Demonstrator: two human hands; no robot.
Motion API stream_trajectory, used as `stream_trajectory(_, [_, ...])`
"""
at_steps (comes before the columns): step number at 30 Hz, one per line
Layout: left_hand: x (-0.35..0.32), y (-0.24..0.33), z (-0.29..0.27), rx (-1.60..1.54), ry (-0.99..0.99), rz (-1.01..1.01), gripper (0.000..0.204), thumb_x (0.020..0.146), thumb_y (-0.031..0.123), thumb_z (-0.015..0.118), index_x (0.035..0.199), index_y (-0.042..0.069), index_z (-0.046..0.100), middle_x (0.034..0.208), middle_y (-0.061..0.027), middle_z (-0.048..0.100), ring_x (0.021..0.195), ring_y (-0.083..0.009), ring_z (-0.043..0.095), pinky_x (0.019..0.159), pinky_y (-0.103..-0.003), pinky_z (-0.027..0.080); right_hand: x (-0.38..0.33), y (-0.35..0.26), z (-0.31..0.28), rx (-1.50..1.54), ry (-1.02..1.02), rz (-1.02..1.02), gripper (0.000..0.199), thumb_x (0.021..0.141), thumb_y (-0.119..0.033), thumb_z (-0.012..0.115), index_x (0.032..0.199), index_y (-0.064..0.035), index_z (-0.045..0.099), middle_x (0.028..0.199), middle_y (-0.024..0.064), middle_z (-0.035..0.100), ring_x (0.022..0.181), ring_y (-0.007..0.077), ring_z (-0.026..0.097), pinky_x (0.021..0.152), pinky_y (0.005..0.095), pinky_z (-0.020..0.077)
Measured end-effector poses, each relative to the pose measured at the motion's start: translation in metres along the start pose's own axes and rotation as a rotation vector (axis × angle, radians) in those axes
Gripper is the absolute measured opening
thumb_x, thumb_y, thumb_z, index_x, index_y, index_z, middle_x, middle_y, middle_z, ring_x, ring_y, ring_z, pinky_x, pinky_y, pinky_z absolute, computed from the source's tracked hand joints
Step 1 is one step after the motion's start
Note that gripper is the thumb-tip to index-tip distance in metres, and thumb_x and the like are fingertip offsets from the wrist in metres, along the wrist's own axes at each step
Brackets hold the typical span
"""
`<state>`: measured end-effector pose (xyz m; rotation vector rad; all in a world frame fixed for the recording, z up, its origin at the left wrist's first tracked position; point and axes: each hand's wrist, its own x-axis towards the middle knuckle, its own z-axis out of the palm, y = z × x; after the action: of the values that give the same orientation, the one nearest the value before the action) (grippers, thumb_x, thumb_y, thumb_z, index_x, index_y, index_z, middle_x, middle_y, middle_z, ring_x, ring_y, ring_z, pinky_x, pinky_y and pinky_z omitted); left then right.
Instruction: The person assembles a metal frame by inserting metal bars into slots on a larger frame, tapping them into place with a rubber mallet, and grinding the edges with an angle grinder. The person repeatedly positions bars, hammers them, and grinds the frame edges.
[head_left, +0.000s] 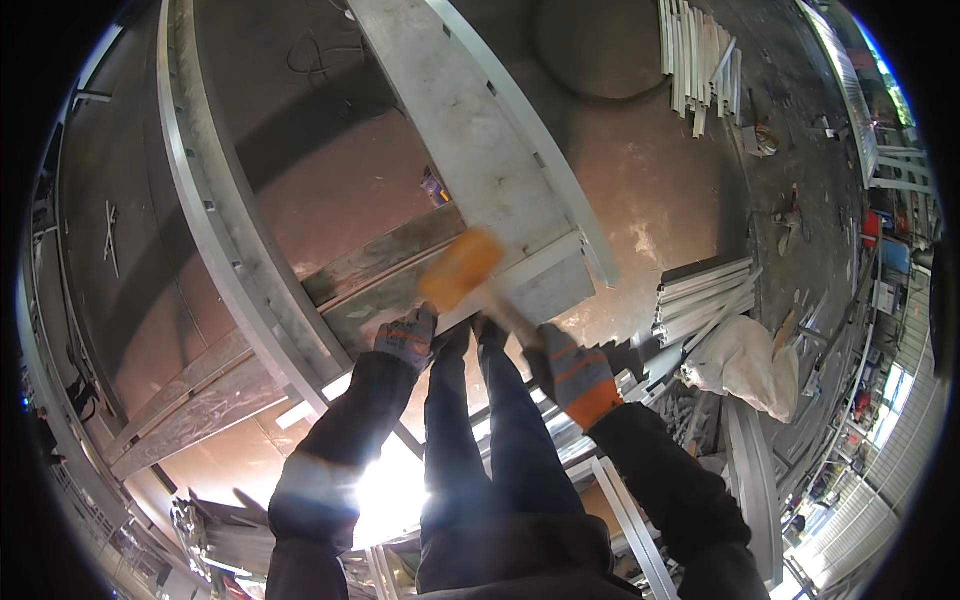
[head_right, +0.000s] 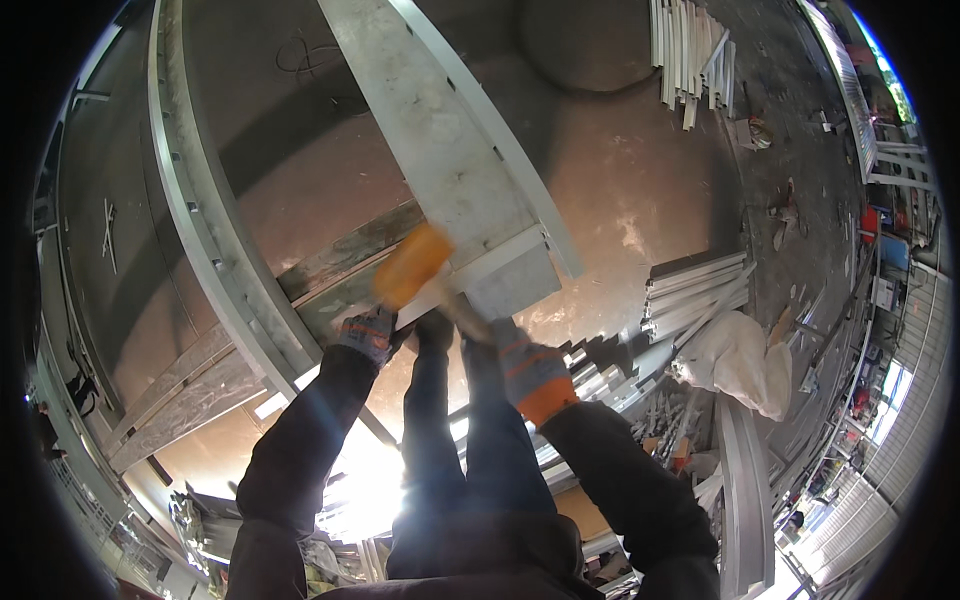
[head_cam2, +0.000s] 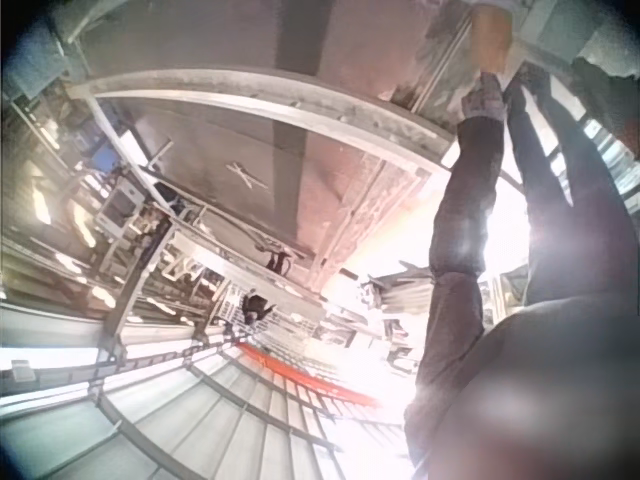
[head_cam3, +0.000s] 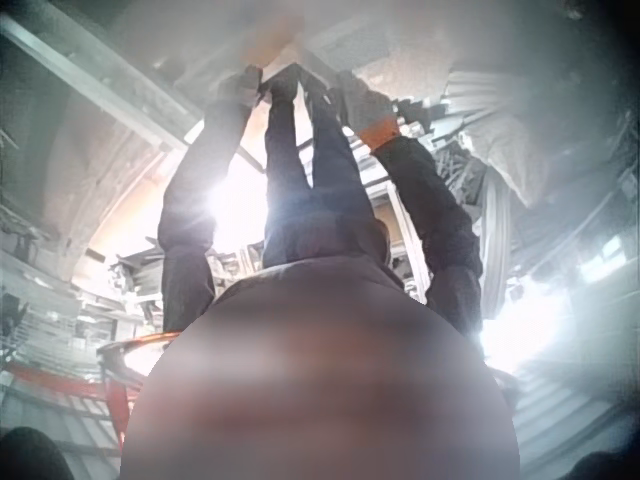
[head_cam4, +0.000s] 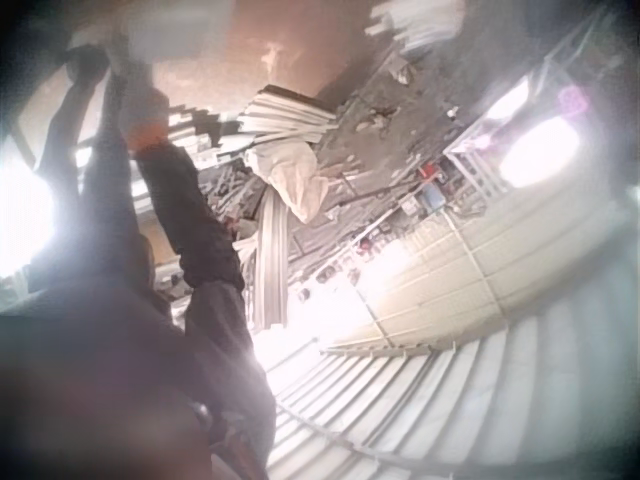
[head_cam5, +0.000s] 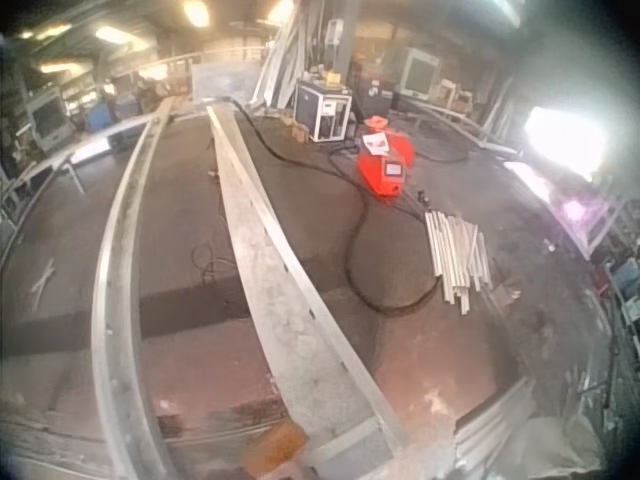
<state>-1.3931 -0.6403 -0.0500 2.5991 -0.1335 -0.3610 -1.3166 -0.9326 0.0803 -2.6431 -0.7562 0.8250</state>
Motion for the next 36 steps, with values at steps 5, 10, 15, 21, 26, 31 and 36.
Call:
stream_trajectory(5, [-0.009,0.004,-0.008,0.123,-0.146,-0.062,0.041,0.090,0.046,0.067,0.103,0.009,0.058,0.092,-0.0193,0.070,0.088,-0.0393,0.068,0.073,-0.050,0.053,0.002,0.023,0.001,0.194,0.361,0.347,0.028,0.101,-0.031,0.058,0.108,-0.0035,0.056,0.076,0.0242,0.067,0.074,0.0447,0.067,0.064,0.0520,0.0527])
stream_trajectory(10, [-0.015,0.008,-0.014,0.060,-0.072,-0.058,0.041,0.090,0.046,0.067,0.102,0.009,0.057,0.087,-0.0196,0.070,0.081,-0.0410,0.068,0.068,-0.051,0.053,-0.016,0.014,0.031,0.162,0.238,0.181,0.028,0.098,-0.033,0.061,0.106,-0.0077,0.055,0.082,0.0234,0.067,0.074,0.0457,0.066,0.062,0.0513,0.0513])
stream_trajectory(15, [-0.013,0.003,-0.015,-0.096,0.252,0.145,0.042,0.091,0.046,0.066,0.102,0.007,0.054,0.086,-0.0201,0.070,0.078,-0.0402,0.069,0.065,-0.051,0.054,-0.015,0.025,0.025,0.040,0.173,0.311,0.026,0.099,-0.032,0.062,0.100,-0.0065,0.057,0.080,0.0221,0.067,0.071,0.0436,0.066,0.059,0.0492,0.0514])
stream_trajectory(21, [-0.020,0.013,-0.022,0.019,-0.164,-0.091,0.042,0.091,0.045,0.066,0.101,0.006,0.053,0.098,-0.0194,0.067,0.085,-0.0361,0.069,0.068,-0.047,0.055,-0.011,0.003,0.005,0.446,0.184,0.286,0.023,0.096,-0.023,0.067,0.098,-0.0031,0.056,0.075,0.0234,0.066,0.071,0.0407,0.068,0.060,0.0444,0.0505])
stream_trajectory(26, [-0.008,0.040,-0.026,-0.026,-0.021,-0.047,0.047,0.092,0.044,0.061,0.116,0.004,0.057,0.105,-0.0176,0.066,0.094,-0.0346,0.068,0.085,-0.047,0.053,0.043,-0.026,0.018,0.529,0.296,0.195,0.027,0.095,-0.019,0.067,0.109,0.0011,0.057,0.089,0.0240,0.068,0.083,0.0424,0.068,0.068,0.0435,0.0527])
stream_trajectory(31, [0.014,0.070,-0.021,-0.066,-0.141,-0.187,0.052,0.092,0.044,0.061,0.124,0.003,0.055,0.109,-0.0174,0.065,0.098,-0.0343,0.067,0.083,-0.046,0.053,0.159,-0.023,0.011,0.444,0.345,-0.054,0.026,0.094,-0.019,0.065,0.111,-0.0003,0.056,0.088,0.0265,0.069,0.084,0.0475,0.066,0.069,0.0512,0.0521])
stream_trajectory(36, [-0.005,0.081,-0.020,0.060,-0.153,-0.146,0.058,0.091,0.040,0.064,0.136,0.007,0.050,0.120,-0.0196,0.064,0.109,-0.0351,0.066,0.091,-0.046,0.053,0.189,-0.062,0.025,-0.085,0.018,-0.360,0.032,0.090,-0.009,0.059,0.122,-0.0047,0.058,0.092,0.0215,0.071,0.083,0.0415,0.070,0.075,0.0517,0.0555])
